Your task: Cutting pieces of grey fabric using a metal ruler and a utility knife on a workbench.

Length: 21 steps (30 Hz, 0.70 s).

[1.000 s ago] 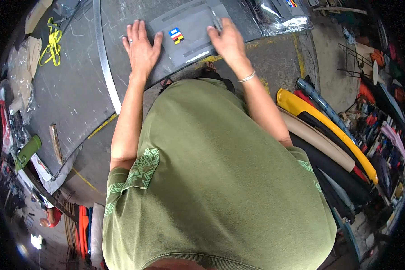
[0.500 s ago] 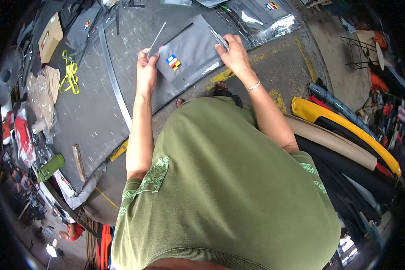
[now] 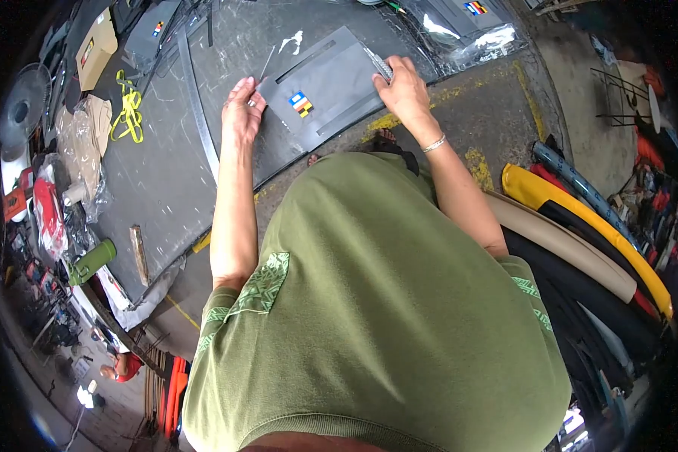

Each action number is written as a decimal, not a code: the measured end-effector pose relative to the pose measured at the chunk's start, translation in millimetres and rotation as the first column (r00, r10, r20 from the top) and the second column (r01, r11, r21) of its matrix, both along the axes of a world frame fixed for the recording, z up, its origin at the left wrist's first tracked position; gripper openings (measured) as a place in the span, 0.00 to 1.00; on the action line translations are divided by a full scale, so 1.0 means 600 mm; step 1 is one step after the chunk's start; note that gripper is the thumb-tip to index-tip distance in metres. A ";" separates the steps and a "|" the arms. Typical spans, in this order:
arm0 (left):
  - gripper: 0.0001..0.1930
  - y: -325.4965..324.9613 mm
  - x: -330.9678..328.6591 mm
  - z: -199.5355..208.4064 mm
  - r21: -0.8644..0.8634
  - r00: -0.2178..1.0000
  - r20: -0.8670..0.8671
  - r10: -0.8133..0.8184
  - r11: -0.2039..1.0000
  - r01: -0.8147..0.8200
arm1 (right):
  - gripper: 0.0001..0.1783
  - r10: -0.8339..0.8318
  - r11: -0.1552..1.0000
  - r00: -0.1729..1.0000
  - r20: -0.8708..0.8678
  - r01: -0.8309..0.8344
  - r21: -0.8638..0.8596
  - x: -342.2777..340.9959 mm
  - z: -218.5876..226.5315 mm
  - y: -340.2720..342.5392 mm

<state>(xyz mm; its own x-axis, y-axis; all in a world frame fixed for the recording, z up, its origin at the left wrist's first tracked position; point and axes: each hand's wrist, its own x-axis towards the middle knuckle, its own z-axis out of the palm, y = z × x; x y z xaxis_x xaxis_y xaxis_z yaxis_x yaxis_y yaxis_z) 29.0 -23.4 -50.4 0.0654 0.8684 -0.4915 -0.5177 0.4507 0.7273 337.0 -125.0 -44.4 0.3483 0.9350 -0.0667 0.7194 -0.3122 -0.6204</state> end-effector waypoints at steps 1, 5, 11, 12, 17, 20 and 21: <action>0.20 -0.001 -0.006 -0.007 0.000 1.000 -0.003 0.003 1.000 -0.003 | 0.21 0.010 1.000 1.000 -0.004 -0.010 -0.004 0.000 0.000 0.002; 0.21 -0.006 0.019 0.009 -0.145 1.000 -0.003 0.021 0.989 -0.022 | 0.21 -0.012 1.000 1.000 0.022 0.012 0.018 0.002 -0.008 0.001; 0.33 -0.003 0.023 -0.001 0.084 0.933 -0.353 -0.064 0.991 0.100 | 0.21 -0.017 0.999 1.000 0.003 0.017 -0.035 -0.003 0.001 0.004; 0.34 0.003 0.021 -0.005 0.101 0.921 -0.383 -0.075 0.987 0.123 | 0.21 -0.020 0.999 1.000 0.004 0.020 -0.037 -0.001 0.001 0.003; 0.34 -0.008 0.009 -0.014 0.142 0.879 -0.475 0.047 0.990 0.024 | 0.19 -0.053 0.999 0.998 -0.033 0.053 -0.006 0.000 -0.004 -0.001; 0.30 -0.019 0.001 -0.010 0.131 0.924 -0.376 0.076 0.991 -0.028 | 0.21 -0.070 0.997 0.998 -0.009 0.070 0.024 0.000 -0.007 0.000; 0.32 -0.023 0.003 -0.007 0.104 0.918 -0.391 0.064 0.994 -0.025 | 0.21 -0.069 0.997 0.998 -0.010 0.069 0.024 0.000 -0.008 0.000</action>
